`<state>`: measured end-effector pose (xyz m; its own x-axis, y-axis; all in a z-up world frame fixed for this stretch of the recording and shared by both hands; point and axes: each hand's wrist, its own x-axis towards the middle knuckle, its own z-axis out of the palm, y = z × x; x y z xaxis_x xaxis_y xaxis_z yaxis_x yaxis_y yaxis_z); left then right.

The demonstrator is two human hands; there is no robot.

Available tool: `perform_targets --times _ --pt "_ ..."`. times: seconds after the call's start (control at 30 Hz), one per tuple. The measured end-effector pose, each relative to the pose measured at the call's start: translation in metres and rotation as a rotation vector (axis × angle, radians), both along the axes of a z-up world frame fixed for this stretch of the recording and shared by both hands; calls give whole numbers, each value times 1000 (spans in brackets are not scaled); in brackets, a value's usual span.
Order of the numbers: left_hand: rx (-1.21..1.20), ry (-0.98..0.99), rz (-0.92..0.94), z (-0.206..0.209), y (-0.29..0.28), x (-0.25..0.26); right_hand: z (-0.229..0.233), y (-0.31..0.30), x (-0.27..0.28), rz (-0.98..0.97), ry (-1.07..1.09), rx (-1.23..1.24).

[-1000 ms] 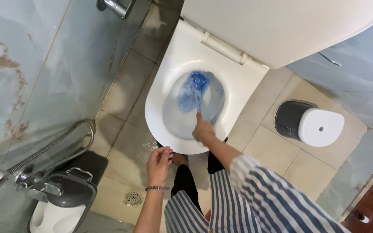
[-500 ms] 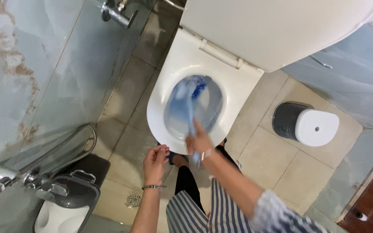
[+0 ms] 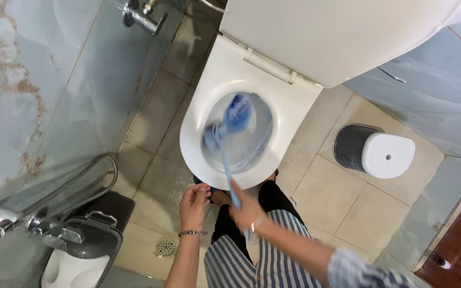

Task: The person scrubs the toilet bowl with a blue brush and cleaning solution, then wipes a metal corner shelf and adjacent tiled walls with a pink cloth. The person uses a red bucket of soapy water to rinse the cloth during the process.

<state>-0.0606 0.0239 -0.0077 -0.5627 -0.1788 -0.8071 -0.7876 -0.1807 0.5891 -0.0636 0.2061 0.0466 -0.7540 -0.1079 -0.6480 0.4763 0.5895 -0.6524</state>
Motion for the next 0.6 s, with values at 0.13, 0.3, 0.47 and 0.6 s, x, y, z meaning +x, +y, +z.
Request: perform_targets --times 0.13,0.3,0.47,0.6 --pt "-21 -4 -15 14 -1 -9 -13 -1 -102 -701 -380 -312" --pt "-24 -9 -11 19 -3 -8 3 -39 -38 -334 -290 -53" --pt "-44 -97 -29 38 2 -11 14 13 16 132 -387 250" --pt "-27 -27 10 40 2 -12 -6 42 26 118 37 294"
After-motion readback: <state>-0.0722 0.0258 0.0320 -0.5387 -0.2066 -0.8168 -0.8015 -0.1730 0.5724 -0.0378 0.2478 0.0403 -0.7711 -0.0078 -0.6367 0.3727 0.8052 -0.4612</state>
